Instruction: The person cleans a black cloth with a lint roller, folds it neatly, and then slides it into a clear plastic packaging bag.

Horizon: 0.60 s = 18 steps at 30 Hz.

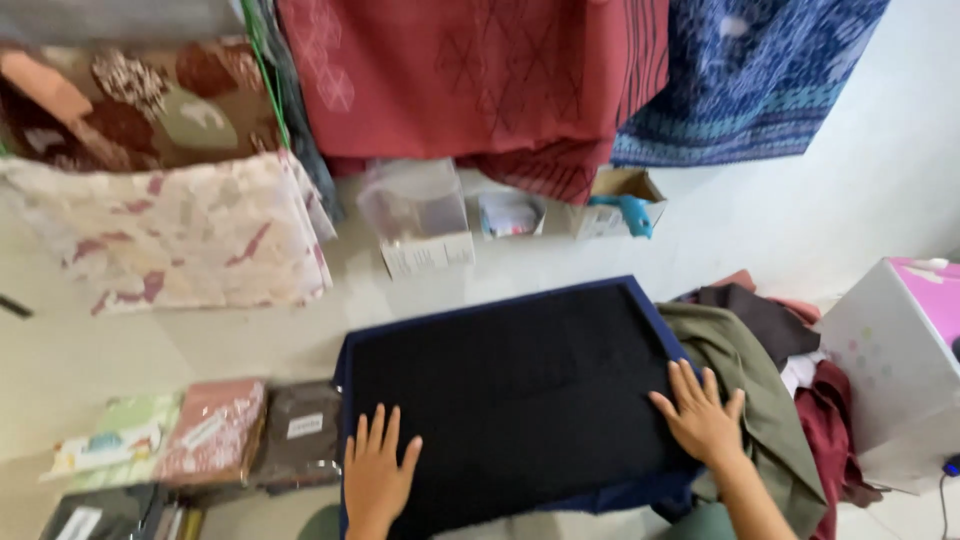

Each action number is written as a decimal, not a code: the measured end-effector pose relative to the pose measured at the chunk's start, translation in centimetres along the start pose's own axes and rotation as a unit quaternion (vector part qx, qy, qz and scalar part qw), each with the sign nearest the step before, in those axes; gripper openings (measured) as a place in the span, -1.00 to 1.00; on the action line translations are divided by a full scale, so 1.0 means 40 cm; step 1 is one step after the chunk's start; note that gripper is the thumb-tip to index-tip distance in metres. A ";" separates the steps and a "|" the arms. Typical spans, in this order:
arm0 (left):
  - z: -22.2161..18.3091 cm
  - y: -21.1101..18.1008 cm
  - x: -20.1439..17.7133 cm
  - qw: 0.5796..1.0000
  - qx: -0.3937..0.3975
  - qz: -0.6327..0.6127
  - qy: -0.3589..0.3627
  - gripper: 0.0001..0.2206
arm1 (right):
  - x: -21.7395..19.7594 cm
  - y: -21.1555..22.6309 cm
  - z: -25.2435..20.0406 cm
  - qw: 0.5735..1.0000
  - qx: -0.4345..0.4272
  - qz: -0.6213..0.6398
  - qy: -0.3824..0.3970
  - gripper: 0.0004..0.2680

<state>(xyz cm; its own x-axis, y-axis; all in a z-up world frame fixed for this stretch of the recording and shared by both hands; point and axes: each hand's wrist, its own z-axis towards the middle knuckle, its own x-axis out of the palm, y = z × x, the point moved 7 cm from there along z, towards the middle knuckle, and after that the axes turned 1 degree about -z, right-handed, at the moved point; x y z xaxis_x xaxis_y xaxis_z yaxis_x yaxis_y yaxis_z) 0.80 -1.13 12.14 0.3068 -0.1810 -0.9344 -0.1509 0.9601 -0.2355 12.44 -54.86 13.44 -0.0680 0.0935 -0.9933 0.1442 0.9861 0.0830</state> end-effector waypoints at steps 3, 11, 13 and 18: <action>0.015 0.010 0.019 0.999 -0.031 0.010 0.035 -0.35 | 0.017 -0.093 0.124 0.998 0.027 -0.025 0.041 -0.52; 0.038 0.070 0.145 0.997 -0.063 0.038 0.020 -0.32 | -0.741 0.258 0.104 0.931 -0.028 0.294 -0.216 -0.61; 0.029 0.065 0.132 0.998 -0.054 0.035 -0.012 -0.34 | -0.795 0.340 0.159 0.937 -0.048 0.291 -0.186 -0.45; -0.004 0.052 0.036 0.987 -0.013 -0.127 -0.094 -0.51 | -0.669 0.350 0.452 0.972 -0.071 0.179 -0.137 -0.58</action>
